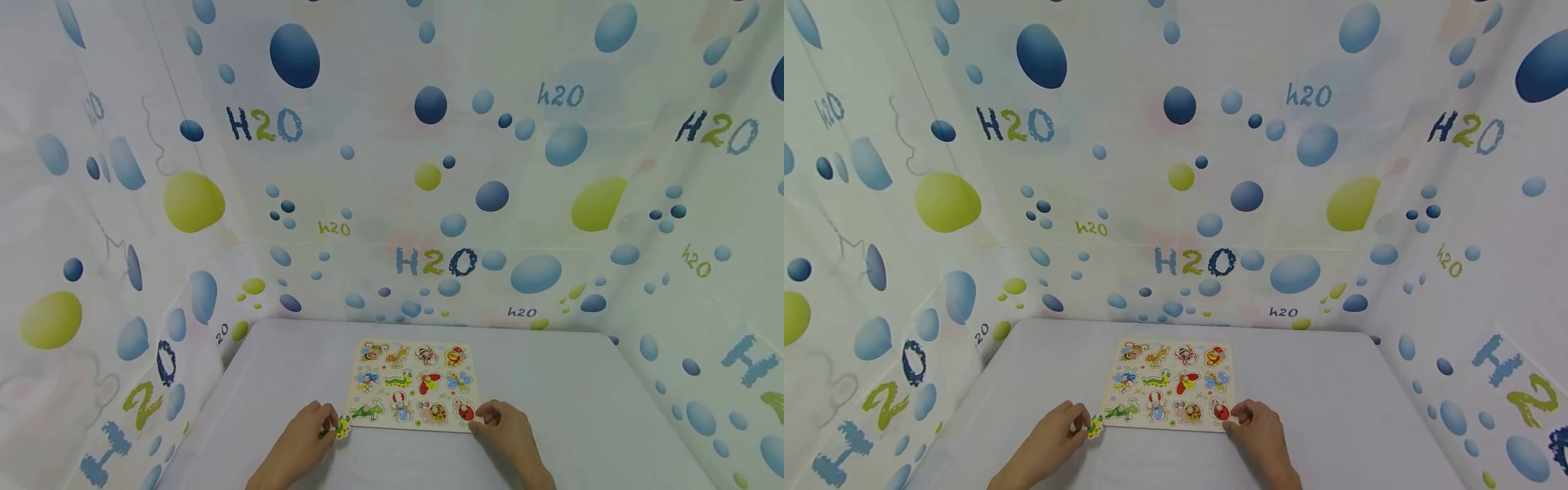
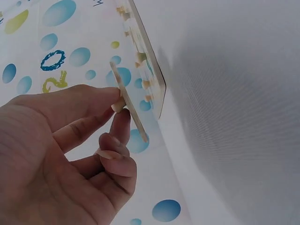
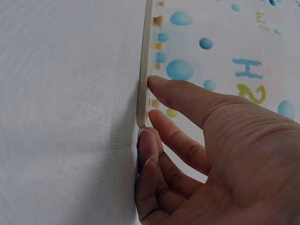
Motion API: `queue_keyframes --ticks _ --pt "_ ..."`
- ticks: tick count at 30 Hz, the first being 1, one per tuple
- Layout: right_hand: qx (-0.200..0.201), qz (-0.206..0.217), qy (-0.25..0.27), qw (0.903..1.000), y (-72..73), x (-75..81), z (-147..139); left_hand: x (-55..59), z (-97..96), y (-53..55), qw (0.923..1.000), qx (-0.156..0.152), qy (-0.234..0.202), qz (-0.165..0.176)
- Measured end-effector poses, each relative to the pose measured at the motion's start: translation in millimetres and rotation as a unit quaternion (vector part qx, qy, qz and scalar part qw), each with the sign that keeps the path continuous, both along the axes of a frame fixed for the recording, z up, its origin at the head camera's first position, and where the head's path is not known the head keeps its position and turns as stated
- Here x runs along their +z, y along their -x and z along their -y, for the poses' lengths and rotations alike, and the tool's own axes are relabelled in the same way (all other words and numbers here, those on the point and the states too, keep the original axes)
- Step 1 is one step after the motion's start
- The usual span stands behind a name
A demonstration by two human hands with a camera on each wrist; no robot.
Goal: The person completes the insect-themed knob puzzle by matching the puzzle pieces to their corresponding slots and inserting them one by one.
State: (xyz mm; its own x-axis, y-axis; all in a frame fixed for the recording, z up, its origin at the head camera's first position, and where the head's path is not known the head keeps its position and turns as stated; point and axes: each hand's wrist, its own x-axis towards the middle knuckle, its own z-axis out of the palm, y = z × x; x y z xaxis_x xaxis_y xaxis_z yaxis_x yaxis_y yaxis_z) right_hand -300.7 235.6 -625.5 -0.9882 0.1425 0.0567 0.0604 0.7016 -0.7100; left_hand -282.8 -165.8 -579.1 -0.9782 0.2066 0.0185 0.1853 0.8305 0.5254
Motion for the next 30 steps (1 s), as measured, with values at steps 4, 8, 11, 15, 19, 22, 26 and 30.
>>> queue_keyframes --ticks 4,8,11,15,19,22,26,30 --pt "-0.003 0.0 0.0 1.0 0.2 0.2 0 -0.1 -0.5 2.6 0.9998 -0.003 -0.006 -0.018" --pt "-0.005 0.001 -0.002 1.0 0.7 0.4 0 -1.8 -1.1 5.2 0.9996 -0.002 -0.012 -0.027" --pt "-0.002 0.001 -0.002 1.0 0.6 0.3 0 -1.2 -1.9 7.4 0.9997 0.003 -0.014 -0.022" --pt "0.003 -0.001 -0.001 1.0 -0.2 0.7 0 1.4 -4.0 10.1 0.9996 0.004 -0.009 -0.027" --pt "0.001 0.0 0.0 1.0 -0.5 0.5 0 4.4 -7.4 11.4 0.9991 -0.002 -0.006 -0.043" --pt "-0.001 0.006 0.002 1.0 -0.4 0.1 0 7.0 -9.6 12.3 0.9988 -0.004 -0.008 -0.049" --pt "-0.003 0.006 0.003 1.0 0.0 -0.2 1 11.1 -12.8 15.2 0.9984 -0.009 -0.008 -0.055" --pt "-0.008 0.003 0.001 1.0 0.4 -0.8 0 14.3 -16.3 18.4 0.9978 -0.014 -0.005 -0.064"
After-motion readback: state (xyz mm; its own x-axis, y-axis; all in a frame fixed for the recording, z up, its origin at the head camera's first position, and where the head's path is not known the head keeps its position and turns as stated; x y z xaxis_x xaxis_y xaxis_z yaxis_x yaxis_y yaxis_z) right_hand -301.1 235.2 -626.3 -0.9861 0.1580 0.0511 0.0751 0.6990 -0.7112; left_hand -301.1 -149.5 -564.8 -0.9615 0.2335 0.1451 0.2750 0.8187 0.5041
